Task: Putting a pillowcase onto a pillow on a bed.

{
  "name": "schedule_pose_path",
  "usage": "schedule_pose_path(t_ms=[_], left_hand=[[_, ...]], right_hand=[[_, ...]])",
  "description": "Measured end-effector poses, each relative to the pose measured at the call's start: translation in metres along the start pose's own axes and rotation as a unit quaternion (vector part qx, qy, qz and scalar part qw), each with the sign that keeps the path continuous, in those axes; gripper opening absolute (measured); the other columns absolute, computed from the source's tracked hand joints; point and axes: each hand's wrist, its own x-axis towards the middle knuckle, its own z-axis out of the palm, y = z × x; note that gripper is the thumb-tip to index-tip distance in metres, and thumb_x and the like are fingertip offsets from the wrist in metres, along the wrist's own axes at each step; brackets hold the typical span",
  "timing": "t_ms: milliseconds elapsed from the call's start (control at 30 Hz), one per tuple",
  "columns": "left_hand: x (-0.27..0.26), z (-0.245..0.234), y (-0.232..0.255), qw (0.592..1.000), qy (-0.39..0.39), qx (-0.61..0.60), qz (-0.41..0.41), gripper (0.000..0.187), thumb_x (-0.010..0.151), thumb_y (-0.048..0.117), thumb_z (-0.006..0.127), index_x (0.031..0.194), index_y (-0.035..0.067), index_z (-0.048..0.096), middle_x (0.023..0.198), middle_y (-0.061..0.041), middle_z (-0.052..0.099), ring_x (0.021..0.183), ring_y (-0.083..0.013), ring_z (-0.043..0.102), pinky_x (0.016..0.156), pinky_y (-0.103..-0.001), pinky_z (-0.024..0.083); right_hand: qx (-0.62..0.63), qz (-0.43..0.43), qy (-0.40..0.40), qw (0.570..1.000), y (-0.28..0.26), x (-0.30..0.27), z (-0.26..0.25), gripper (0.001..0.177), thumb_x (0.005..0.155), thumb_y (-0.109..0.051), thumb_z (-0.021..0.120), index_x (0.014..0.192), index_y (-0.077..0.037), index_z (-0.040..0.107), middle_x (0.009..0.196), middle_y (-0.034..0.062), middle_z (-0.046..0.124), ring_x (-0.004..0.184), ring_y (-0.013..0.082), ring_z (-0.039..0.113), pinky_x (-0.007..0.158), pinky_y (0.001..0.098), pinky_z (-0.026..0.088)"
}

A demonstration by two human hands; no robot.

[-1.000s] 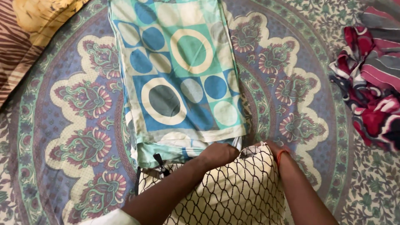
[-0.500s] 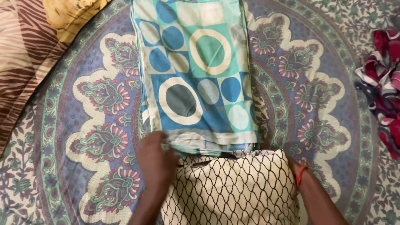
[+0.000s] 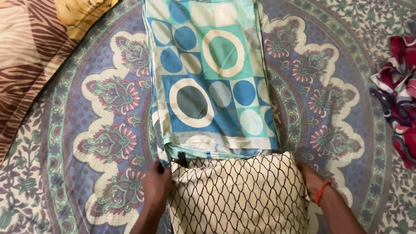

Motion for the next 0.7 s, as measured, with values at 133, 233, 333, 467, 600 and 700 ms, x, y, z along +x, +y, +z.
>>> schedule_pose_path(t_ms=[133, 233, 333, 467, 600, 700], left_hand=[[0.000, 0.006, -0.024, 0.989, -0.041, -0.130, -0.065, 0.028, 0.099, 0.021, 0.059, 0.118, 0.001, 0.061, 0.080, -0.014, 0.066, 0.065, -0.0243, 0.063, 0.057, -0.042, 0.050], [0.014, 0.015, -0.075, 0.960, -0.080, -0.253, -0.088, 0.023, 0.103, 0.019, 0.057, 0.118, 0.001, 0.058, 0.075, -0.010, 0.057, 0.060, -0.0207, 0.052, 0.051, -0.041, 0.041], [0.001, 0.013, -0.083, 0.902, -0.120, -0.389, -0.143, 0.019, 0.104, 0.015, 0.053, 0.118, 0.003, 0.056, 0.076, -0.007, 0.057, 0.061, -0.0190, 0.051, 0.051, -0.038, 0.041], [-0.053, -0.003, -0.034, 0.824, -0.109, -0.491, -0.261, 0.022, 0.103, 0.011, 0.043, 0.119, 0.006, 0.057, 0.086, -0.011, 0.067, 0.074, -0.0243, 0.066, 0.065, -0.041, 0.054], [-0.054, 0.006, -0.095, 0.898, -0.071, -0.401, -0.168, 0.022, 0.096, 0.015, 0.046, 0.112, 0.006, 0.060, 0.090, -0.016, 0.069, 0.078, -0.0329, 0.067, 0.069, -0.049, 0.054], [-0.038, 0.026, -0.154, 0.963, 0.020, -0.019, 0.267, 0.020, 0.078, 0.016, 0.059, 0.095, 0.007, 0.066, 0.093, -0.019, 0.070, 0.086, -0.0413, 0.065, 0.074, -0.053, 0.050]], right_hand=[[-0.033, -0.058, 0.003, 0.998, 0.016, 0.003, -0.010, 0.054, 0.104, -0.033, 0.037, 0.145, -0.003, 0.056, 0.142, 0.0109, 0.064, 0.125, 0.0248, 0.060, 0.105, 0.0385, 0.044], [0.041, -0.069, 0.001, 0.997, 0.014, -0.018, 0.001, 0.053, 0.104, -0.032, 0.037, 0.142, -0.002, 0.059, 0.138, 0.0122, 0.067, 0.121, 0.0254, 0.062, 0.103, 0.0400, 0.047], [0.134, -0.082, 0.007, 0.988, 0.034, -0.018, -0.005, 0.051, 0.105, -0.033, 0.038, 0.136, 0.000, 0.062, 0.129, 0.0151, 0.069, 0.111, 0.0265, 0.063, 0.095, 0.0417, 0.049], [0.287, -0.079, 0.100, 0.950, 0.026, -0.073, 0.011, 0.044, 0.106, -0.039, 0.043, 0.129, -0.007, 0.063, 0.117, 0.0062, 0.070, 0.100, 0.0203, 0.066, 0.089, 0.0344, 0.052], [0.320, -0.106, 0.129, 0.933, 0.087, -0.011, -0.024, 0.039, 0.109, -0.038, 0.045, 0.123, -0.005, 0.062, 0.108, 0.0079, 0.068, 0.092, 0.0219, 0.064, 0.082, 0.0358, 0.051], [0.282, -0.097, 0.081, 0.951, 0.098, 0.011, -0.029, 0.039, 0.107, -0.034, 0.045, 0.116, -0.002, 0.065, 0.103, 0.0100, 0.069, 0.085, 0.0237, 0.065, 0.077, 0.0370, 0.052]])
